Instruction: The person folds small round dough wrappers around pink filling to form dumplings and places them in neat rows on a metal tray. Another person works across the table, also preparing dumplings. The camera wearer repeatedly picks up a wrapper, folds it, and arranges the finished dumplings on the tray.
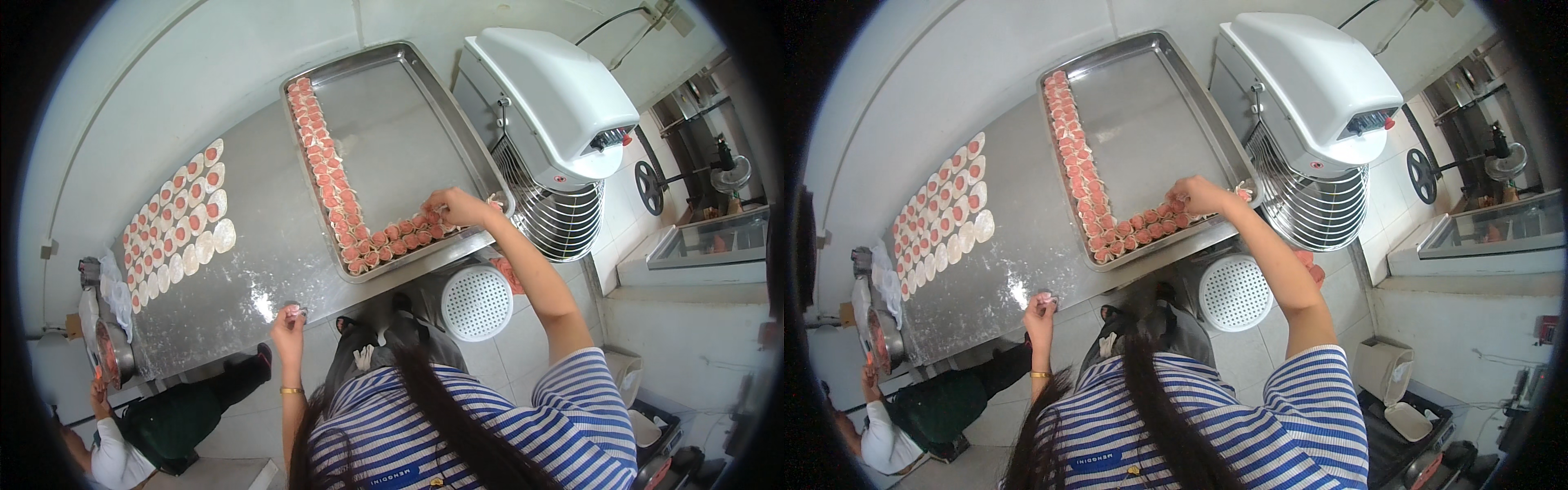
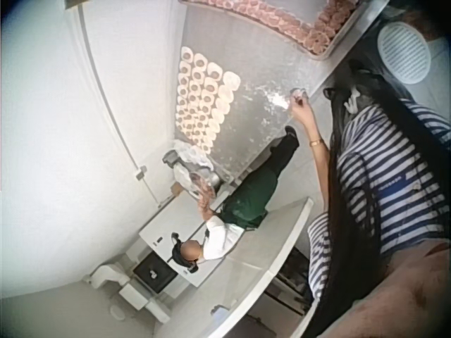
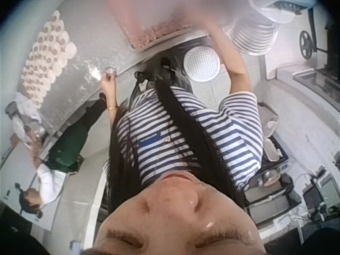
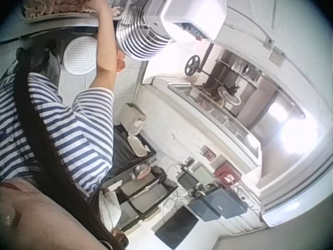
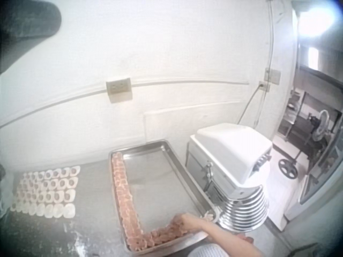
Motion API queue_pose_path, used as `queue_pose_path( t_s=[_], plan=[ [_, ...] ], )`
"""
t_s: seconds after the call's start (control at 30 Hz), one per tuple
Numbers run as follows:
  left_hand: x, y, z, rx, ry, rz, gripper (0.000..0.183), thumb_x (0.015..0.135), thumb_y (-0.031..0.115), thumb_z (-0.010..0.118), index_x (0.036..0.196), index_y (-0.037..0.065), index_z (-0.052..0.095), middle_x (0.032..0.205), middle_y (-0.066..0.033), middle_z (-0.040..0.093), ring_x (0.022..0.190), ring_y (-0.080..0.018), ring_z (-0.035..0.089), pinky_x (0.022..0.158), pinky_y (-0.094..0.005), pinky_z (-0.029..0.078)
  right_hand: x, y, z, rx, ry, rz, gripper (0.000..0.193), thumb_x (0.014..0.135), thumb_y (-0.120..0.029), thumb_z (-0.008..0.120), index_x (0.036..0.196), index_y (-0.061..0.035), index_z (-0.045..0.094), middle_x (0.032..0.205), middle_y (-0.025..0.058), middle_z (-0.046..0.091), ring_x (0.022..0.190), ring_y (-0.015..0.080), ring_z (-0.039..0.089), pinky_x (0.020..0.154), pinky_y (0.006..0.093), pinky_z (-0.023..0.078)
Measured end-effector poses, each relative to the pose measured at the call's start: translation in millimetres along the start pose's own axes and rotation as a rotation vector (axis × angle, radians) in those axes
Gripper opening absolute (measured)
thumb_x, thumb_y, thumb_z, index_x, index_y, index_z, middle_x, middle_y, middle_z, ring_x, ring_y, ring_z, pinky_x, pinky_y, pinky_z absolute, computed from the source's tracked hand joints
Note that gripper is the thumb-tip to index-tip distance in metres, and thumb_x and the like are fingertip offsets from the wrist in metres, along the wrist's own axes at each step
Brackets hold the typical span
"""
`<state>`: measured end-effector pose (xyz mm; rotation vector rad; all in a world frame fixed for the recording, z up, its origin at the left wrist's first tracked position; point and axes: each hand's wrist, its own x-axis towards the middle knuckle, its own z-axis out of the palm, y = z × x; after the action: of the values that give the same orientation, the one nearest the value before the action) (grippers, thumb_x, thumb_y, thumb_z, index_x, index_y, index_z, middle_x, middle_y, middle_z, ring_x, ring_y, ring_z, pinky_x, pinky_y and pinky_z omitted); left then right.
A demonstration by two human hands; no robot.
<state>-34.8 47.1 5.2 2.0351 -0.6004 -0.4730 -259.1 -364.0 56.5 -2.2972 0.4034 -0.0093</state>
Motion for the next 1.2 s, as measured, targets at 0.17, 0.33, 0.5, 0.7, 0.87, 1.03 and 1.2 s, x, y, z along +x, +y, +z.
queue_pose_path(
  t_s=[0.17, 0.33, 0.5, 0.7, 0.87, 1.03, 1.2],
  plan=[
    [2, -1, -2, 0.007, -0.016, 0.004, 0.019, 0.077, -0.006, 0.062, 0.095, -0.003, 0.06, 0.081, -0.0061, 0.064, 0.073, -0.0105, 0.061, 0.065, -0.0238, 0.049, 11, 20, 8, -0.103, -0.008, -0.079, 0.038, 0.065, 0.003, 0.06, 0.102, -0.0053, 0.068, 0.099, 0.015, 0.064, 0.092, 0.0322, 0.061, 0.079, 0.0359, 0.05],
    [5, 4, -9, -0.028, -0.048, -0.035, 0.018, 0.077, -0.005, 0.062, 0.095, -0.002, 0.061, 0.08, -0.0044, 0.064, 0.072, -0.0077, 0.059, 0.065, -0.0222, 0.049, 14, -1, 3, -0.067, -0.134, 0.024, 0.043, 0.067, 0.008, 0.052, 0.107, -0.0057, 0.065, 0.106, 0.0153, 0.061, 0.095, 0.0335, 0.059, 0.082, 0.0374, 0.048],
    [8, 1, -31, -0.109, 0.032, -0.068, 0.017, 0.079, -0.003, 0.062, 0.096, -0.003, 0.062, 0.08, -0.004, 0.064, 0.069, -0.0065, 0.058, 0.061, -0.0223, 0.049, 73, -41, -1, -0.141, 0.111, -0.102, 0.05, 0.067, 0.01, 0.044, 0.111, -0.0045, 0.061, 0.113, 0.0141, 0.058, 0.101, 0.0331, 0.058, 0.085, 0.0383, 0.047],
    [16, -19, -75, -0.217, 0.206, -0.096, 0.016, 0.084, 0.0, 0.057, 0.099, -0.003, 0.059, 0.083, -0.004, 0.061, 0.072, -0.0085, 0.057, 0.062, -0.023, 0.048, 234, -111, 50, -0.026, 0.148, -0.286, 0.053, 0.071, 0.008, 0.045, 0.12, -0.0074, 0.055, 0.126, 0.0135, 0.05, 0.114, 0.0337, 0.049, 0.095, 0.0404, 0.041],
    [15, -40, -112, -0.28, 0.339, -0.117, 0.015, 0.085, 0.0, 0.055, 0.1, -0.003, 0.058, 0.085, -0.004, 0.06, 0.077, -0.0097, 0.057, 0.066, -0.0236, 0.049, 385, -137, 110, -0.122, 0.194, -0.344, 0.051, 0.073, 0.003, 0.047, 0.123, -0.0051, 0.052, 0.133, 0.0144, 0.045, 0.119, 0.0374, 0.044, 0.1, 0.0424, 0.037],
    [-7, -72, -147, -0.358, 0.521, -0.234, 0.016, 0.085, 0.0, 0.055, 0.101, -0.002, 0.058, 0.09, -0.0054, 0.061, 0.08, -0.012, 0.06, 0.068, -0.0255, 0.052, 488, -172, 157, -0.255, 0.209, -0.153, 0.05, 0.081, -0.006, 0.044, 0.132, -0.0076, 0.044, 0.138, 0.0115, 0.041, 0.129, 0.0343, 0.037, 0.104, 0.0511, 0.031],
    [-9, -81, -180, -0.326, 0.533, -0.367, 0.016, 0.085, -0.001, 0.055, 0.101, -0.002, 0.058, 0.092, -0.0062, 0.061, 0.081, -0.012, 0.06, 0.068, -0.0257, 0.053, 526, -174, 180, -0.41, 0.233, -0.063, 0.048, 0.084, -0.012, 0.043, 0.132, -0.0069, 0.043, 0.14, 0.0065, 0.04, 0.133, 0.0311, 0.033, 0.104, 0.0569, 0.026]
  ],
)
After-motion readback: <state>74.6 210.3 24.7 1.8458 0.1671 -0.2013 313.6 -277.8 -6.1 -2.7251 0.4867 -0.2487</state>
